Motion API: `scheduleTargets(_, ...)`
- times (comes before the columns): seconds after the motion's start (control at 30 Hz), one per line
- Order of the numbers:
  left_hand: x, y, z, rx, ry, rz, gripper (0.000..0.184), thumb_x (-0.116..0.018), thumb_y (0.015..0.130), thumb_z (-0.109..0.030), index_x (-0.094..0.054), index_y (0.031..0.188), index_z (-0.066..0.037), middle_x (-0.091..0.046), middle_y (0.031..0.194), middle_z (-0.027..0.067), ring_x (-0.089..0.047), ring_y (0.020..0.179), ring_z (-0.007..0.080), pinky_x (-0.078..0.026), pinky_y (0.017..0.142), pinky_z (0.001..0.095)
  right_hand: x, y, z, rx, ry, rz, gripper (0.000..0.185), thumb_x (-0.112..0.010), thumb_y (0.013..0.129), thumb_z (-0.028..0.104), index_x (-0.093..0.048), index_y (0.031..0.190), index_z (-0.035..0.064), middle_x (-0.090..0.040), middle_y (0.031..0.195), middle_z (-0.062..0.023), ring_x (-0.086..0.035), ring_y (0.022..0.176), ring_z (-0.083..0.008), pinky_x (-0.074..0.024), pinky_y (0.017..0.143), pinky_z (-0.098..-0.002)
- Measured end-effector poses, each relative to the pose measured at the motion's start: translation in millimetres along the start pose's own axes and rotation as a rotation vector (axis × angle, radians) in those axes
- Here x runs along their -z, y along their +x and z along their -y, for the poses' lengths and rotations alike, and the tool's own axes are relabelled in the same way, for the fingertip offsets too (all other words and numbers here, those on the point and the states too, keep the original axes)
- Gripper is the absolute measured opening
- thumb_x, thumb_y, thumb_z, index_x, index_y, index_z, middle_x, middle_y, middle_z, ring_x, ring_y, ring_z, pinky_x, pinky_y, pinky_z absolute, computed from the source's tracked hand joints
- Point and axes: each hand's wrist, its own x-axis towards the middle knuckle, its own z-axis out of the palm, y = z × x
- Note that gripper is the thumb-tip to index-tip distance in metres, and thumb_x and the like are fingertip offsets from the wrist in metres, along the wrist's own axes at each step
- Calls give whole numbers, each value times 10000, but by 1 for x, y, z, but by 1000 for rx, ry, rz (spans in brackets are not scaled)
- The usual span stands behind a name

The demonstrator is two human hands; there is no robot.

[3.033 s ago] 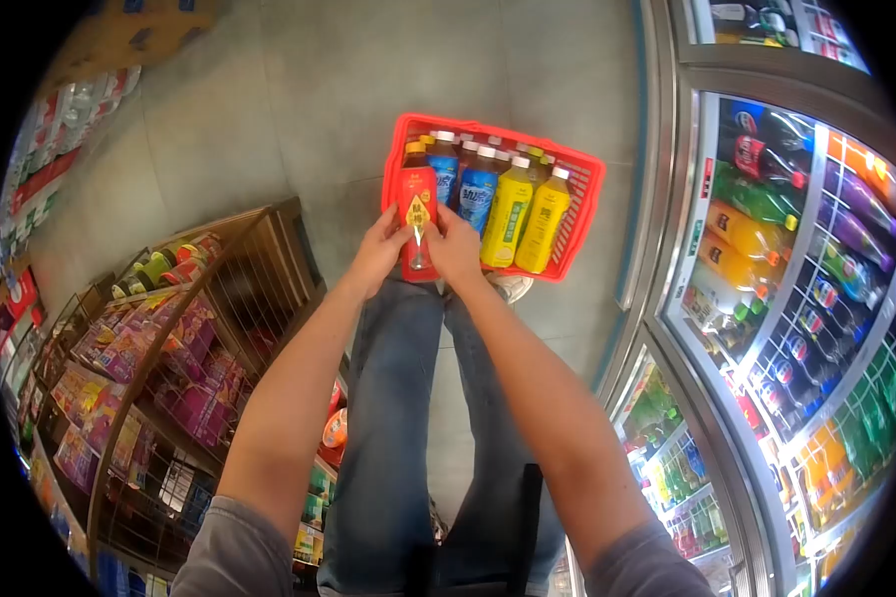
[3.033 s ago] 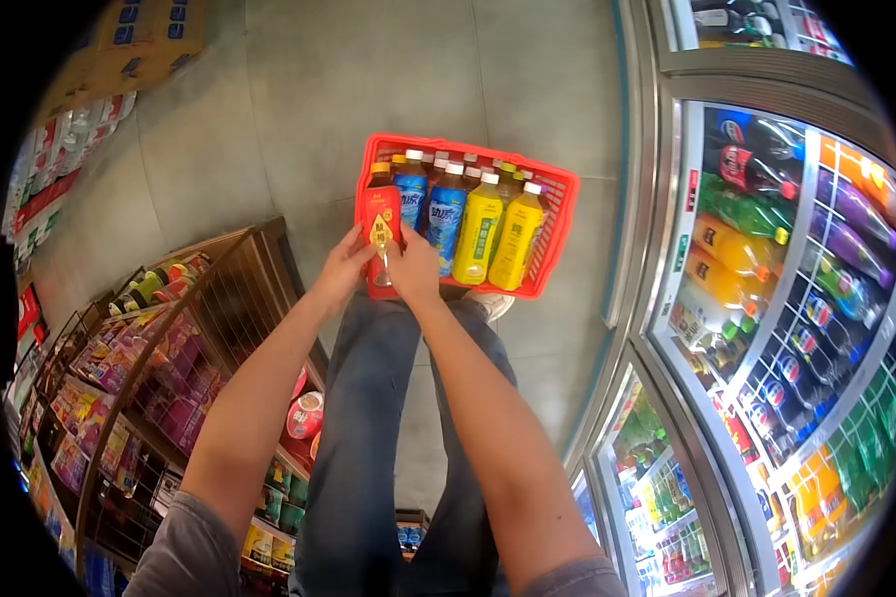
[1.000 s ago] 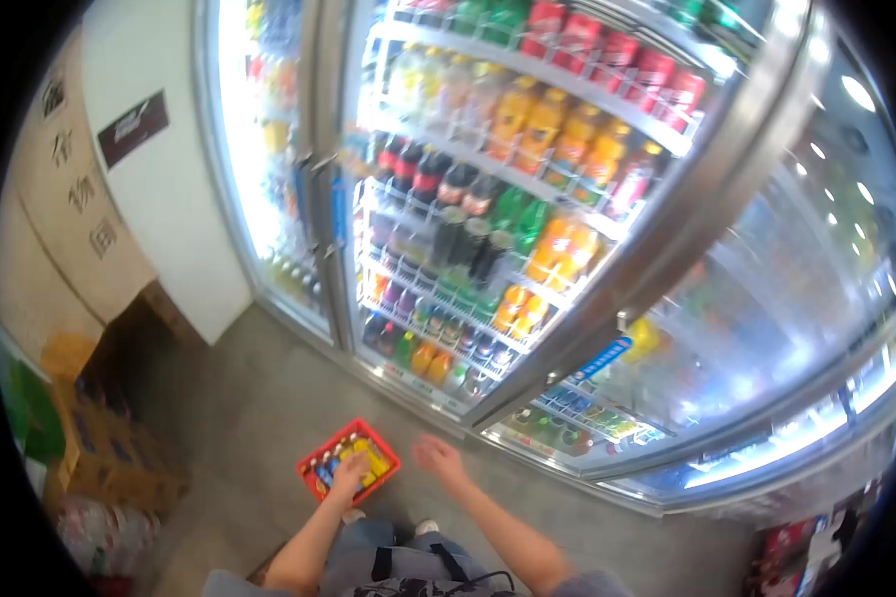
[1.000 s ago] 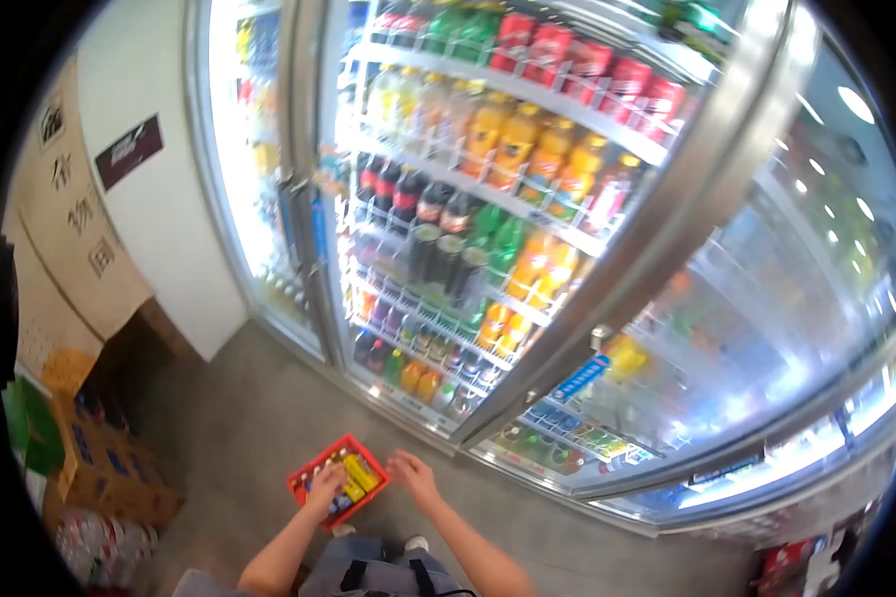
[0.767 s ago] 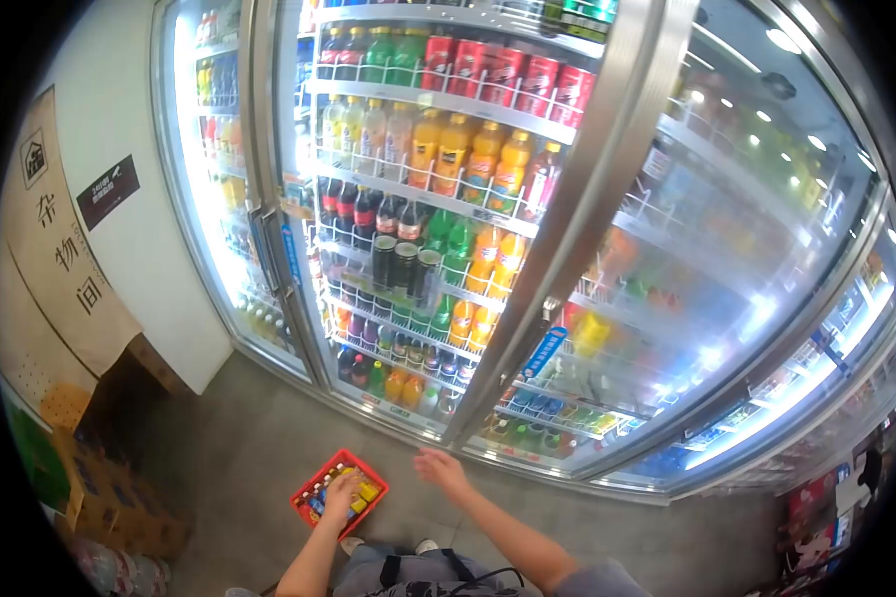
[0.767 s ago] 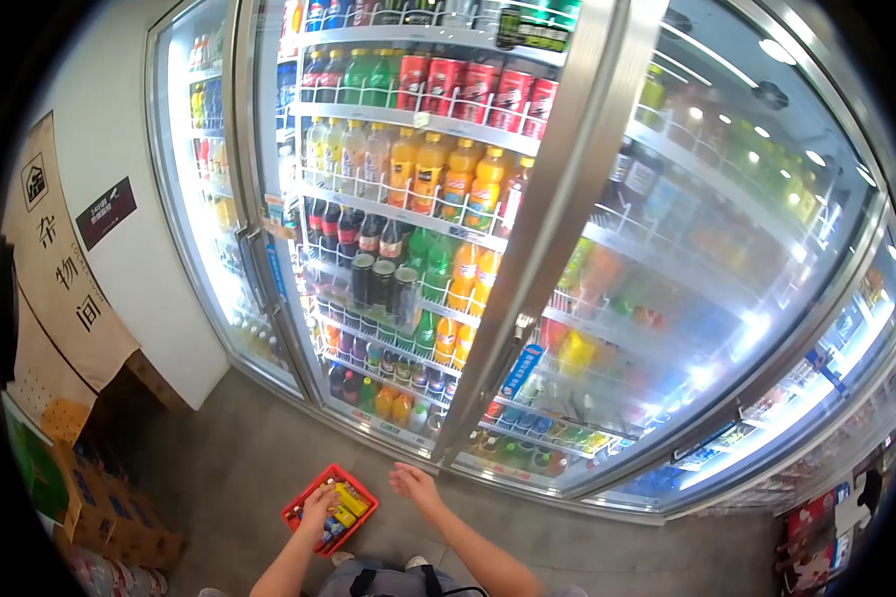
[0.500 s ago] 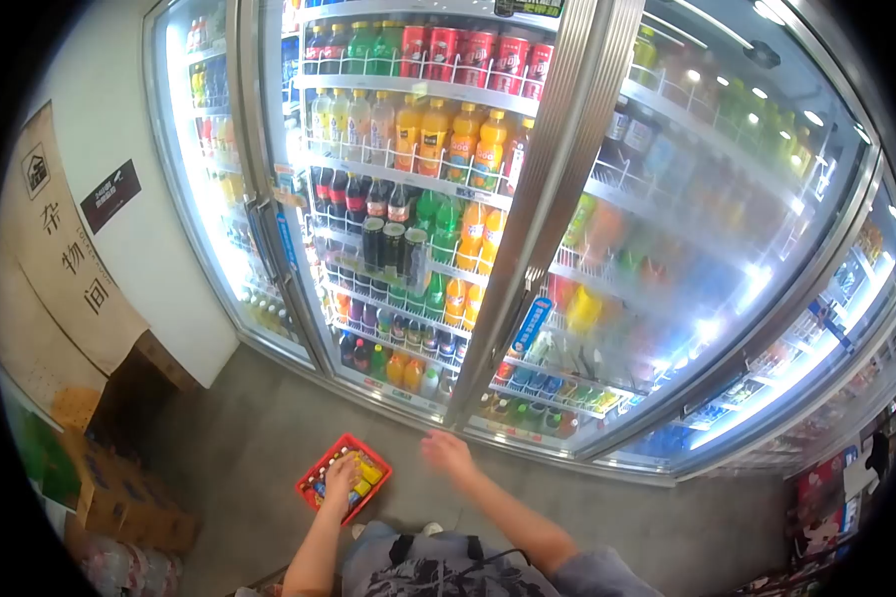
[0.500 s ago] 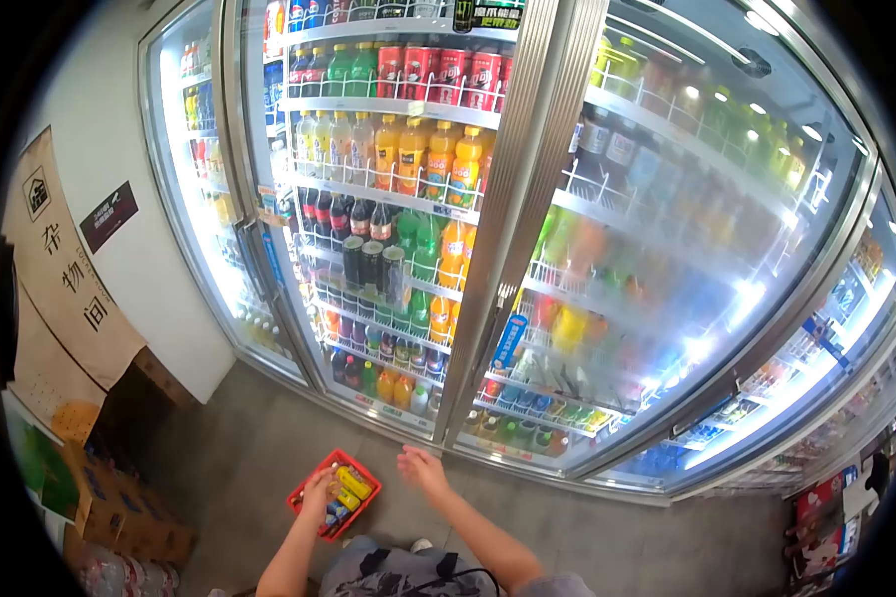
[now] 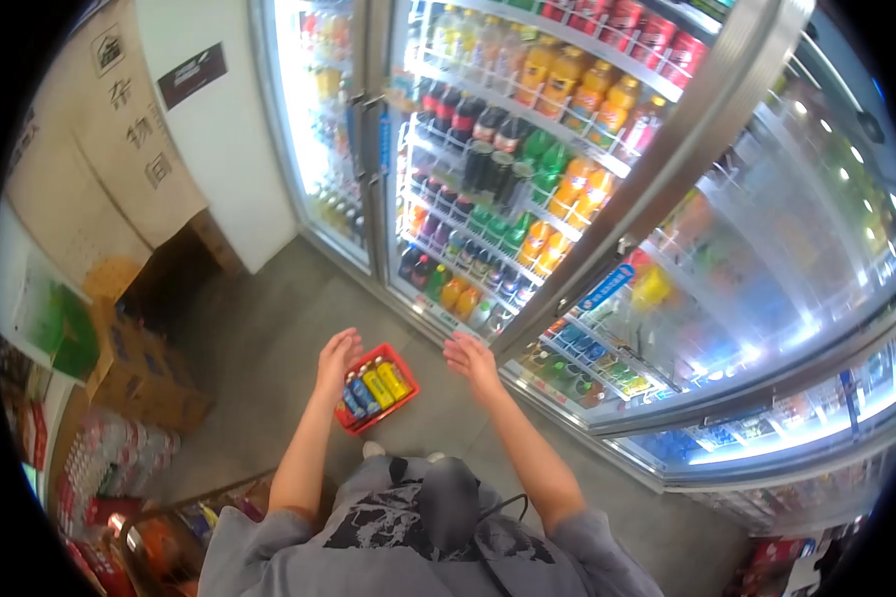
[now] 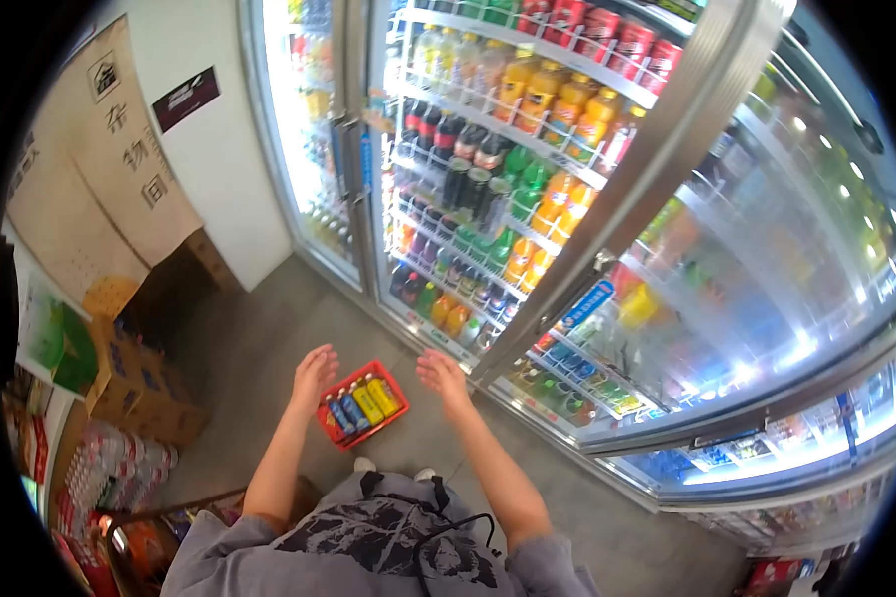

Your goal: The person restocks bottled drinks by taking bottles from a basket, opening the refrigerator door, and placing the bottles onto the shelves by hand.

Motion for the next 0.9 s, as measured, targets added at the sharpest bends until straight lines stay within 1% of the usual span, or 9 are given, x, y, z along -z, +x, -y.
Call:
scheduleTargets(0.13,44,-12,7,-11,-38,-79,361,-549,978,-293,-569,1293,-119,-624,1203,59,-603,1051,183,-472,906,348,-31,8,-14,-27,-61,75,443,-541,994,304,-516,1342,32,-636,1221,-129,-639,1063,-207,-521,897,-347)
scheduleTargets(0.23,79,-18,20,42,-54,-120,365,-556,971,-294,-571,1287,-112,-622,1206,69,-605,1045,186,-476,903,346,-57,15,-22,-74,-89,113,447,-538,994,310,-513,1348,39,-626,1239,-130,-631,1080,-211,-514,911,-351)
scheduleTargets(0.4,121,-24,30,43,-146,-194,363,-559,970,-306,-582,1271,-103,-627,1199,78,-604,1052,186,-484,886,333,-97,28,-40,-119,-179,186,447,-533,993,320,-512,1353,57,-621,1251,-122,-625,1091,-219,-501,940,-375)
scheduleTargets(0.47,130,-26,24,53,-144,-251,338,-537,985,-263,-576,1267,-79,-655,1117,59,-622,950,123,-490,827,283,-113,34,-46,-142,-193,201,450,-537,991,323,-513,1352,55,-620,1251,-124,-627,1087,-218,-500,942,-375)
scheduleTargets(0.6,159,-11,47,83,-165,-264,339,-539,985,-270,-583,1262,-79,-664,1106,53,-620,949,118,-492,820,279,-136,54,-71,-182,-210,188,455,-548,986,326,-515,1349,54,-622,1247,-130,-631,1077,-216,-494,947,-376)
scheduleTargets(0.67,168,-6,53,49,-198,-240,335,-542,983,-275,-595,1251,-81,-667,1113,52,-619,944,112,-486,798,262,-148,54,-77,-207,-229,203,451,-550,984,323,-516,1345,53,-626,1237,-129,-634,1070,-214,-496,945,-376)
scheduleTargets(0.7,173,-5,56,45,-178,-235,309,-523,991,-304,-609,1219,-115,-674,1088,19,-626,938,108,-473,811,278,-150,58,-84,-221,-234,200,451,-550,984,324,-517,1342,51,-629,1231,-126,-634,1071,-212,-495,947,-376)
scheduleTargets(0.8,181,-12,70,98,-197,-314,283,-521,990,-284,-620,1191,-111,-678,1051,5,-622,915,98,-471,795,267,-159,73,-105,-288,-268,209,453,-552,984,323,-515,1338,42,-635,1220,-124,-631,1078,-207,-499,941,-369)
scheduleTargets(0.9,197,-17,107,169,-243,-387,277,-524,987,-274,-622,1189,-112,-671,1032,-4,-621,892,96,-480,771,262,-160,89,-137,-336,-273,245,452,-555,983,317,-512,1336,38,-634,1220,-136,-636,1072,-221,-514,922,-370)
